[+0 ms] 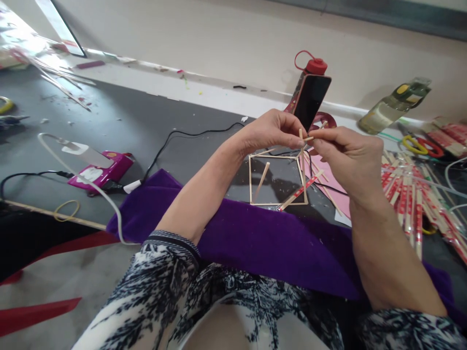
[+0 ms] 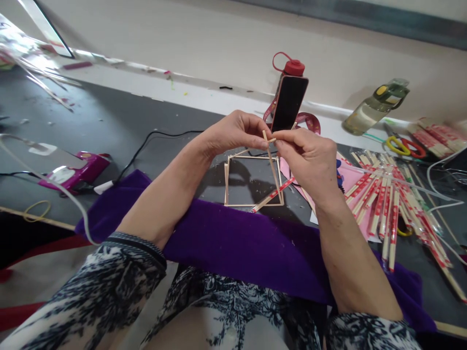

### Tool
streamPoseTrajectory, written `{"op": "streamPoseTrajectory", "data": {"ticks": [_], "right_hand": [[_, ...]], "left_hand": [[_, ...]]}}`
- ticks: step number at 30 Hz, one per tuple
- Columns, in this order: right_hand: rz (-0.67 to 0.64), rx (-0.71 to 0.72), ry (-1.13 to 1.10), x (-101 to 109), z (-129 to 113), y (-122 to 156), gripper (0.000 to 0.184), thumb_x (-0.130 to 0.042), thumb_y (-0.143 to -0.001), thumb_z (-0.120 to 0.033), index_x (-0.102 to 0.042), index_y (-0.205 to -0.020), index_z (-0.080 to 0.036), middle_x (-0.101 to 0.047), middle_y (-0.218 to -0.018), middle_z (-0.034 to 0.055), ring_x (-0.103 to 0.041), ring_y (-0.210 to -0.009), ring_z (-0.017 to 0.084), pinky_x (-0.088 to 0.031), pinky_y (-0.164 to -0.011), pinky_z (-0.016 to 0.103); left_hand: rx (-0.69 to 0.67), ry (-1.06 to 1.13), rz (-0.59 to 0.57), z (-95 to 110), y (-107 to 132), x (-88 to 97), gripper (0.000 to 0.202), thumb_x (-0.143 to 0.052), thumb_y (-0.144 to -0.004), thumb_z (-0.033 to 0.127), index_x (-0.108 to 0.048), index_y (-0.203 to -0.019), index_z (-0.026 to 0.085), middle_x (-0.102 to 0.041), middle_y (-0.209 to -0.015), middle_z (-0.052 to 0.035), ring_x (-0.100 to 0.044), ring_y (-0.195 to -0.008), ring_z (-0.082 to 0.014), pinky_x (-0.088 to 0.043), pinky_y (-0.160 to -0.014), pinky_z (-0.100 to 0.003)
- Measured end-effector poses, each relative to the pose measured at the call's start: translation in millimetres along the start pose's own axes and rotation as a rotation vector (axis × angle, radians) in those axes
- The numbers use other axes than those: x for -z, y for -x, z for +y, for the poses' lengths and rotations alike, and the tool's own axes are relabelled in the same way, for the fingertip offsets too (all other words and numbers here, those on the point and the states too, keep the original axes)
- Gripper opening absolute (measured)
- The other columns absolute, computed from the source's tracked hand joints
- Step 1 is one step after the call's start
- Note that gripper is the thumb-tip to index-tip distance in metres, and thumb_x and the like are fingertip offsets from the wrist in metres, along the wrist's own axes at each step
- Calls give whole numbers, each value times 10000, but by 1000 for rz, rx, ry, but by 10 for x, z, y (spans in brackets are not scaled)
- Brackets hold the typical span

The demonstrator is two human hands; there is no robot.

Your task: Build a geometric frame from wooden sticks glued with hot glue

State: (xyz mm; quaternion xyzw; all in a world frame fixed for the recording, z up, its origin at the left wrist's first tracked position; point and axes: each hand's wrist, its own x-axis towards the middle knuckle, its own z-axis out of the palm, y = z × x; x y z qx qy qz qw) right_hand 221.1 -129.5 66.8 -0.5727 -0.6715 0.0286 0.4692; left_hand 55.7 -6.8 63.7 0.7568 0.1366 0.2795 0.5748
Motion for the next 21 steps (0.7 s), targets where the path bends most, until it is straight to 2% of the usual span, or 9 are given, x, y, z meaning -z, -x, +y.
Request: {"op": "streamPoseTrajectory", "data": {"ticks": [5,9,15,21], "right_hand": [[15,4,-4,-38,-25,3,166,-628,-871,-311,-755,-979,-302,-745,-886,21,-699,-736,203,-567,-626,359],[17,13,-12,-74,-22,-6,179,-637,-850,-272,-743,-992,-297,-739,-903,18,-690,-722,188,-572,-643,355],[-1,32,-95,-117,-5,0,289,-668,-792,-202,-700,-1074,-255,-732,-945,20,-697,-821,184,-581,-714,337],[-51,23,-56,-124,-1,17,375,-673,-790,-214,-641,-1161,-258,-729,-946,24,-698,-807,177,-573,-671,309]], "left_hand": [[6,8,8,-11,-4,-8,159,-781,-673,219,-714,-791,137,-691,-734,-28,-626,-716,-115,-492,-680,-257],[3,-7,23,-10,-6,-14,135,-775,-673,197,-709,-772,134,-689,-739,-34,-637,-731,-122,-492,-699,-270],[7,-12,51,-8,-16,-18,126,-768,-667,158,-690,-759,121,-671,-718,-30,-633,-729,-127,-492,-708,-282],[13,2,48,-6,-10,-15,120,-753,-677,149,-674,-764,127,-662,-707,-20,-630,-736,-127,-496,-719,-291]]}}
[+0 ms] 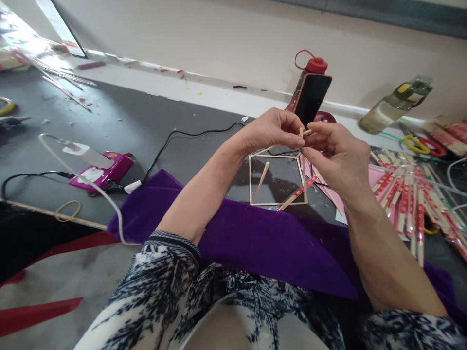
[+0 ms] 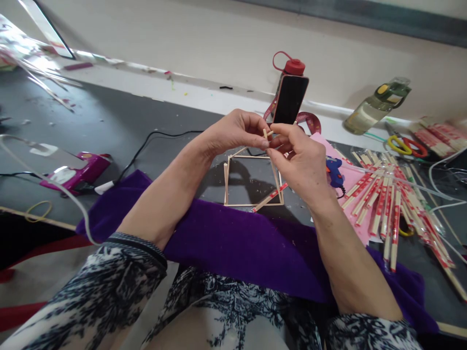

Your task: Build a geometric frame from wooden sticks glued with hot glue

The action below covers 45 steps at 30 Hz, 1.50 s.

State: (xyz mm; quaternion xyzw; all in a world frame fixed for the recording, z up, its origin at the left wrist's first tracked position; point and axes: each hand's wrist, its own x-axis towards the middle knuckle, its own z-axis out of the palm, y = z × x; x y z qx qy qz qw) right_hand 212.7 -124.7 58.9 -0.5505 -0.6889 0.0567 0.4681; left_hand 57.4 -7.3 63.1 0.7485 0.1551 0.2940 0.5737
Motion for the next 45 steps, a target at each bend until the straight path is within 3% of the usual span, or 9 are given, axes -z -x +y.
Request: {"op": "streamPoseTrajectory", "data": {"ticks": [10,17,23,45], "right_hand": [[22,56,100,-23,11,1,373,-670,-802,-203,-616,-1168,-252,-739,-910,23,-706,-792,183,-558,-677,308],[33,122,105,-15,33,0,390,-650,-806,-168,-622,-1187,-247,-723,-888,12,-681,-739,152,-547,-657,287],[21,127,111,-1,34,-1,395,-640,-812,-159,-627,-1194,-260,-716,-886,9,-665,-710,145,-548,-644,289],[14,154,107,2,44,3,415,-649,-824,-182,-632,-1225,-287,-711,-882,12,-648,-675,148,-542,-600,289]], "left_hand": [[-19,14,-17,-10,-4,7,133,-760,-683,152,-668,-771,116,-669,-717,-17,-639,-738,-120,-513,-724,-279],[-49,51,-44,28,13,48,243,-783,-659,149,-692,-883,119,-713,-840,-25,-675,-821,-136,-537,-769,-264],[-24,47,-32,29,33,43,177,-751,-725,189,-692,-879,125,-708,-798,-26,-683,-812,-136,-540,-761,-267],[-30,41,-1,52,42,69,198,-770,-725,262,-678,-851,139,-697,-764,-20,-673,-772,-126,-529,-760,-277]]}}
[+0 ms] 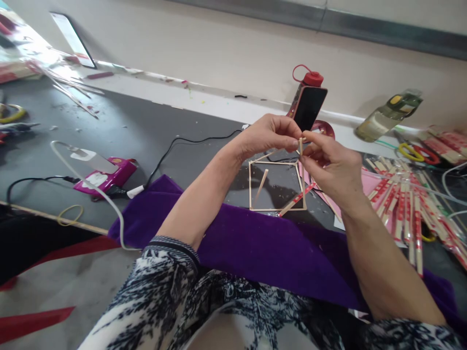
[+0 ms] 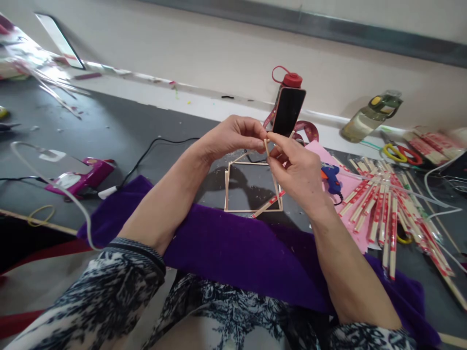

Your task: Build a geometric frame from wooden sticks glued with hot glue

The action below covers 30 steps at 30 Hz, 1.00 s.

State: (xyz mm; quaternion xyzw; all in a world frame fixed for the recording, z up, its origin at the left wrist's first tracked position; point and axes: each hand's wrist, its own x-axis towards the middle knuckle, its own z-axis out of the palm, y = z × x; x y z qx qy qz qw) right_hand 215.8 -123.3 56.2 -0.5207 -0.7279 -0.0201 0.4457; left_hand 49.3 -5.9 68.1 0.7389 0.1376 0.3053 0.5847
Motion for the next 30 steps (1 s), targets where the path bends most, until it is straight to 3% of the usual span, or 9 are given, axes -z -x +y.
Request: {"op": "streamPoseTrajectory", "data": {"ticks": [30], "right_hand": [[2,29,35,31,-35,-18,415,-614,-816,-143,-660,-1198,-299,-706,-863,0,-610,-657,138,-525,-618,292]], "left_hand": [[27,-25,-8,54,18,24,154,-746,-718,231,-702,-839,147,-707,-772,-30,-661,-760,-121,-517,-757,-266]]}}
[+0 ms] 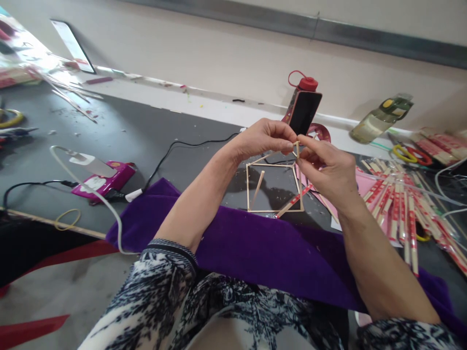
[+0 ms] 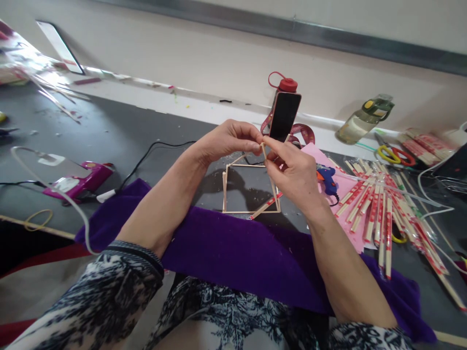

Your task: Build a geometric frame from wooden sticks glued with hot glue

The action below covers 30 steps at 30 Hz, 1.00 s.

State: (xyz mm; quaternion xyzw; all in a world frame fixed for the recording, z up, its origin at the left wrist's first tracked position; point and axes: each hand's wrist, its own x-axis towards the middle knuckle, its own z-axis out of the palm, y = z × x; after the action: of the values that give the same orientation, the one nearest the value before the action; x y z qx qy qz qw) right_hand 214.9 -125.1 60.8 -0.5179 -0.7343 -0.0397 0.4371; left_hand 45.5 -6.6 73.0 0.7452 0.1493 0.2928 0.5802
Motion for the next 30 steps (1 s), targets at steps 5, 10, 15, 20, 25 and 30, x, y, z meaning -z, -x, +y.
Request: {"op": "streamPoseTrajectory", "data": {"ticks": [5,10,15,20,25,30], "right_hand": [[-5,-5,19,2,8,1,415,-613,-818,-161,-652,-1205,-305,-703,-855,-2,-607,-651,138,-522,-607,290],[-2,-17,4,-6,7,4,412,-615,-817,-172,-645,-1203,-313,-707,-863,-3,-620,-659,143,-535,-610,296],[-12,-38,-17,-16,14,13,400,-617,-823,-184,-639,-1200,-316,-708,-850,-4,-629,-657,149,-543,-604,298],[-3,-34,-5,-20,26,14,391,-620,-818,-189,-643,-1190,-310,-710,-854,0,-632,-660,153,-538,-597,300],[-3,-21,-3,-17,27,13,396,-613,-816,-185,-646,-1192,-306,-706,-854,-1,-627,-658,151,-528,-597,301],[-7,-21,-11,-18,34,12,405,-610,-817,-186,-645,-1200,-314,-707,-866,2,-629,-676,151,-530,-601,298]], "left_hand": [[-7,-10,2,10,-1,2,146,-737,-717,210,-703,-842,143,-703,-772,-32,-666,-767,-127,-514,-756,-273],[-13,1,-6,-1,-2,14,162,-758,-714,247,-704,-833,150,-709,-771,-33,-666,-757,-124,-516,-745,-264],[-11,-11,-6,-4,1,19,188,-765,-720,276,-709,-848,151,-714,-770,-36,-674,-764,-127,-519,-746,-261],[-22,-28,-1,5,6,18,171,-758,-725,262,-712,-845,149,-712,-768,-40,-675,-751,-128,-520,-742,-263],[-26,-18,-2,-1,5,20,161,-753,-729,260,-709,-840,152,-709,-765,-36,-670,-742,-122,-520,-736,-259],[-27,-22,-2,8,13,20,157,-748,-732,254,-709,-840,146,-714,-771,-46,-669,-738,-125,-524,-737,-265]]}}
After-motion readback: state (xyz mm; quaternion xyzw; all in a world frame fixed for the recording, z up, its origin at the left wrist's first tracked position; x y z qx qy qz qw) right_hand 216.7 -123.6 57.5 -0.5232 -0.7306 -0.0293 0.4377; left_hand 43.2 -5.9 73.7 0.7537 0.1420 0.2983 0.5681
